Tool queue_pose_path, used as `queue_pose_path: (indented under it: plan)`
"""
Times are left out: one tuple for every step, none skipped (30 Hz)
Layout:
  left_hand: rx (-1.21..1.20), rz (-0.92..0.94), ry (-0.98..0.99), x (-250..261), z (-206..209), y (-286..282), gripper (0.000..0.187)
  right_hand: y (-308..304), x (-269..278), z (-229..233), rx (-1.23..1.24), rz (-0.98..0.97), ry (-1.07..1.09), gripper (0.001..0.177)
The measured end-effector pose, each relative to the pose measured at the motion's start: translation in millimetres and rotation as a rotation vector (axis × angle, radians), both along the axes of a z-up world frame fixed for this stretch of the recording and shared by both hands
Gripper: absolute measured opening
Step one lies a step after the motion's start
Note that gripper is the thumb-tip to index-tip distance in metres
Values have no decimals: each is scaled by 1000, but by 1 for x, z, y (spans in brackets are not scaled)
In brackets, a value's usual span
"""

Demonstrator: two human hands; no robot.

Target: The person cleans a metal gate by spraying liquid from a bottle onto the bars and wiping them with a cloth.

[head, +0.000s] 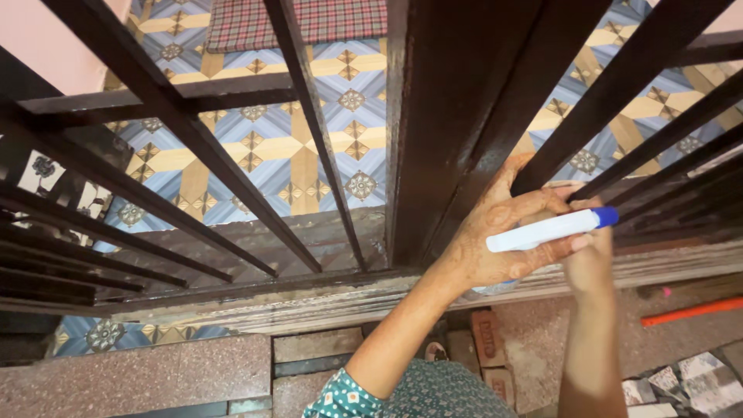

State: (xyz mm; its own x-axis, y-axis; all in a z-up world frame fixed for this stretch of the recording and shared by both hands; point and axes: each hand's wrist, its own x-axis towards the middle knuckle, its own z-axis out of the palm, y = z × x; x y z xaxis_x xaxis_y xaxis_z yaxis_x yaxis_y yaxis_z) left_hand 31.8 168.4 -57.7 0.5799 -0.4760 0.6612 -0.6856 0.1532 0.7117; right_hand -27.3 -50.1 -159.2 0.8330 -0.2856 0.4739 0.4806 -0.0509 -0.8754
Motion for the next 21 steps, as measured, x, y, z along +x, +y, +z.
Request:
queue_pose_path:
  plan:
    - [17, -6, -20, 3, 0, 0, 32, -3, -1, -13, 17, -49, 50, 43]
    - [36, -13, -41, 4, 0, 0, 31, -3, 1, -27, 35, -98, 99, 37]
    - [31, -8, -31, 3, 1, 0, 31, -5, -1, -37, 54, -147, 148, 32]
    - [28, -4, -21, 1, 2, 0, 31, -7, -3, -43, -12, -197, 185, 28]
    - [26, -9, -10, 0, 3, 1, 30, -4, -6, -46, -77, -247, 221, 25]
    - [20, -8, 1, -1, 5, 2, 30, 3, -7, -46, -141, -297, 259, 24]
    - [16, -17, 13, -1, 6, 4, 31, 12, -13, -42, -214, -304, 257, 24]
    - [13, -28, 25, 0, 7, 5, 31, 22, -23, -35, -285, -311, 254, 24]
    - [23, -23, 1, 1, 7, 4, 30, 33, -30, -27, -357, -318, 252, 25]
    - [32, -21, -22, 2, 8, 3, 29, 44, -38, -20, -432, -422, 343, 27]
    - [39, -22, -35, 3, 7, 3, 29, 55, -47, -14, -505, -524, 435, 29]
    - [45, -23, -47, 4, 7, 2, 30, 65, -55, -9, -578, -626, 529, 32]
    - [48, -27, -49, 4, 7, 2, 31, 74, -63, -5, -574, -630, 515, 25]
    - [52, -31, -51, 5, 7, 4, 32, 83, -70, -2, -570, -632, 501, 19]
    - [45, -51, -18, 6, 7, 6, 33, 89, -74, 1, -565, -634, 487, 12]
    - [38, -72, 15, 5, 7, 8, 33, 95, -75, 2, -586, -630, 410, 17]
    - [32, -92, 48, 5, 7, 10, 34, 100, -76, 3, -607, -626, 334, 22]
    - [25, -121, 57, 7, 8, 12, 33, 103, -74, 4, -627, -622, 256, 27]
    - [19, -150, 67, 8, 9, 13, 33, 103, -71, 4, -643, -615, 263, 26]
    - [11, -179, 79, 9, 9, 14, 32, 102, -68, 3, -660, -607, 271, 25]
    - [6, -187, 90, 9, 9, 15, 32, 100, -64, 1, -677, -599, 280, 24]
